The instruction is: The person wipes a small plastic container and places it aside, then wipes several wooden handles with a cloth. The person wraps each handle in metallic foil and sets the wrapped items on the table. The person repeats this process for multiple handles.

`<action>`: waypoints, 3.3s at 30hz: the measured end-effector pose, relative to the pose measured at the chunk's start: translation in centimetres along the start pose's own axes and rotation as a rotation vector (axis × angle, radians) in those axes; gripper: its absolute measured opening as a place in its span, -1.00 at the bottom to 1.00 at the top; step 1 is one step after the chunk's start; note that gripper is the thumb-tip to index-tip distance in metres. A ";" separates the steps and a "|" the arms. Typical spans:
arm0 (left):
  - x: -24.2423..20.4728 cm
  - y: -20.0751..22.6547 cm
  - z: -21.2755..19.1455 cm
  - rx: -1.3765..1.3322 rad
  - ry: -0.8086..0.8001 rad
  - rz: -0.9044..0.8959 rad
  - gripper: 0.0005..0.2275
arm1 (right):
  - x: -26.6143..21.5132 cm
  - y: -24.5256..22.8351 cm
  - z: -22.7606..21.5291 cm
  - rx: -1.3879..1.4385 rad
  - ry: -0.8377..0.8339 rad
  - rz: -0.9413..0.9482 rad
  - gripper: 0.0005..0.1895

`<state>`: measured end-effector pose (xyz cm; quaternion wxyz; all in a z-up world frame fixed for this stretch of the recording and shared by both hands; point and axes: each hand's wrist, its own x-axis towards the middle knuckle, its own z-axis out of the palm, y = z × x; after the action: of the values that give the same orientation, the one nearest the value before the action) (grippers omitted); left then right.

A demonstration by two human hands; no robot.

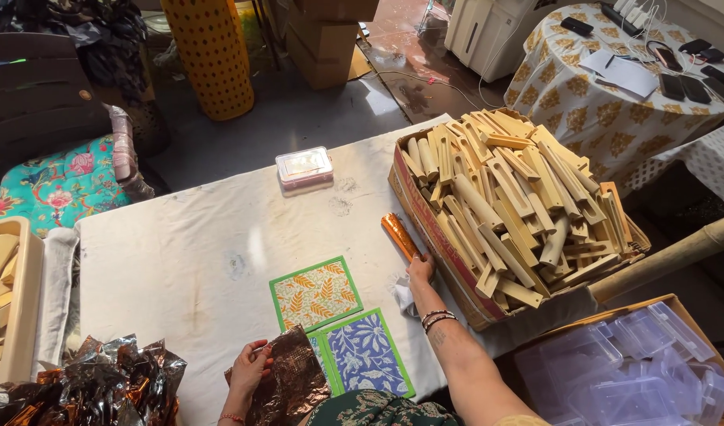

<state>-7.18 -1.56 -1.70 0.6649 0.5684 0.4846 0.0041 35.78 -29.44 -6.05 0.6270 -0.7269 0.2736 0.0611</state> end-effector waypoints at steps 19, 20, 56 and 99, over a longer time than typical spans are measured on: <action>1.3 -0.4 1.5 0.001 -0.138 0.112 -0.69 | -15.1 -8.6 -10.5 -0.755 -0.159 -1.157 -0.68; 1.9 -0.6 1.5 -0.042 -0.161 0.132 -0.69 | -15.7 -10.9 -10.5 -0.685 -0.146 -1.257 -0.75; 1.6 -2.5 -1.5 0.081 0.038 0.027 -0.66 | 1.3 -25.0 4.9 -1.552 0.223 -1.234 -0.78; 0.0 -0.7 -0.3 0.065 -0.028 0.057 -0.67 | 12.7 -19.9 7.7 -1.704 0.205 -0.925 -0.90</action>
<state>-7.72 -1.56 -2.21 0.6523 0.6033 0.4589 -0.0005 57.88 -24.97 4.33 -0.1738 -0.9742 -0.1216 -0.0774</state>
